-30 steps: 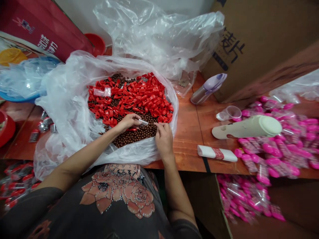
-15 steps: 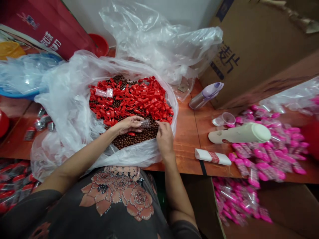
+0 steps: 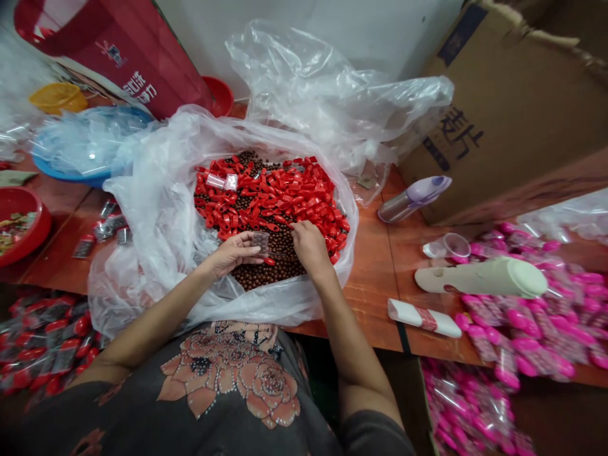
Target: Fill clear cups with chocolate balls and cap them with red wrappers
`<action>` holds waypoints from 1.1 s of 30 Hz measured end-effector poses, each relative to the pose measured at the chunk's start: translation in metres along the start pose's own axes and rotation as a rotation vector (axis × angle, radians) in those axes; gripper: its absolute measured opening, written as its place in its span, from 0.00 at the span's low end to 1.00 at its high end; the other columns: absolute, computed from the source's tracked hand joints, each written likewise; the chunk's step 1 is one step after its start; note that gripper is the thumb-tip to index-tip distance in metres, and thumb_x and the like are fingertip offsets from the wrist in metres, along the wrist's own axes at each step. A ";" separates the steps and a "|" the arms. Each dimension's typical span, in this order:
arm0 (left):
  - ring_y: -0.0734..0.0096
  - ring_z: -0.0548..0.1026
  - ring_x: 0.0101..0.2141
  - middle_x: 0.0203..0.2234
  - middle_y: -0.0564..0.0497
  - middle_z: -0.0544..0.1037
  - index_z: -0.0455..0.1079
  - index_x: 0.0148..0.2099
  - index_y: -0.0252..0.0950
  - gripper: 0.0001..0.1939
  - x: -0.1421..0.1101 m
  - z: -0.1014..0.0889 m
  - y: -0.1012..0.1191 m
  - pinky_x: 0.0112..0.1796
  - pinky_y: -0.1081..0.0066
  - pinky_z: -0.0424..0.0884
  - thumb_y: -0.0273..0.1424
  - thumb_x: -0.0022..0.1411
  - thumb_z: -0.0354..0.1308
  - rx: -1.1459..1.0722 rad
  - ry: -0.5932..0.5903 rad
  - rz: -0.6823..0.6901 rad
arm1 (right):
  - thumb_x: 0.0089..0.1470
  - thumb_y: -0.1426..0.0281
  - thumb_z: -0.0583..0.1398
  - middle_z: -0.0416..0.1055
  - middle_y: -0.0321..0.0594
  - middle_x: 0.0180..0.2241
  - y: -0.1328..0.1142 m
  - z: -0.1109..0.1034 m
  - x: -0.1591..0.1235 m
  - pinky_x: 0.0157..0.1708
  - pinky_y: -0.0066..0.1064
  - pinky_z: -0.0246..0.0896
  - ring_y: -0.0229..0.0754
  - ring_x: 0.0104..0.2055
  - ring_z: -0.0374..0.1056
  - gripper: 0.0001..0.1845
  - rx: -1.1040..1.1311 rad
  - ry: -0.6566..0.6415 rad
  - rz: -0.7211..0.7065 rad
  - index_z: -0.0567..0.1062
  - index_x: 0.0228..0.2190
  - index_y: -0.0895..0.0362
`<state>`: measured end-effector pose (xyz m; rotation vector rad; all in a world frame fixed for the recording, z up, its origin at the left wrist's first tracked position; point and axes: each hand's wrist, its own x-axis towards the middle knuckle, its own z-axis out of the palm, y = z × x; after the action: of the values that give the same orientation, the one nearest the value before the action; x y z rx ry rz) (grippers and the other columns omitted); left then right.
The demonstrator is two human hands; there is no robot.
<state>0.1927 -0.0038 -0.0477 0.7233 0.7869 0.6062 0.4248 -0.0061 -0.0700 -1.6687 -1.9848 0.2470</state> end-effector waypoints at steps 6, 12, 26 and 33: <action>0.71 0.79 0.38 0.41 0.46 0.80 0.70 0.49 0.33 0.20 -0.005 -0.002 -0.004 0.41 0.70 0.76 0.21 0.53 0.66 -0.017 0.079 0.056 | 0.56 0.74 0.58 0.73 0.48 0.38 -0.004 0.021 0.023 0.43 0.39 0.64 0.48 0.40 0.66 0.13 -0.198 -0.038 -0.001 0.78 0.42 0.56; 0.71 0.78 0.40 0.43 0.45 0.79 0.72 0.50 0.33 0.21 -0.011 -0.001 -0.006 0.42 0.70 0.75 0.25 0.53 0.67 0.021 0.061 0.087 | 0.51 0.73 0.60 0.71 0.44 0.38 -0.005 0.019 0.016 0.42 0.39 0.65 0.46 0.38 0.67 0.18 0.090 0.035 0.138 0.75 0.45 0.57; 0.71 0.77 0.40 0.41 0.47 0.79 0.74 0.47 0.34 0.17 -0.004 0.007 -0.019 0.49 0.66 0.70 0.30 0.55 0.66 0.290 0.009 0.289 | 0.51 0.62 0.66 0.74 0.36 0.37 -0.060 -0.002 -0.035 0.44 0.37 0.68 0.41 0.39 0.71 0.12 0.910 0.161 0.332 0.76 0.38 0.51; 0.72 0.76 0.36 0.38 0.47 0.79 0.74 0.50 0.33 0.19 -0.011 0.011 -0.017 0.41 0.68 0.74 0.35 0.57 0.64 0.377 0.044 0.317 | 0.62 0.64 0.57 0.74 0.38 0.38 -0.058 -0.012 -0.044 0.42 0.36 0.67 0.40 0.40 0.71 0.14 0.590 0.045 0.011 0.78 0.47 0.46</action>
<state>0.1985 -0.0258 -0.0510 1.1984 0.8443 0.7696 0.3856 -0.0630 -0.0449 -1.2861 -1.6498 0.7148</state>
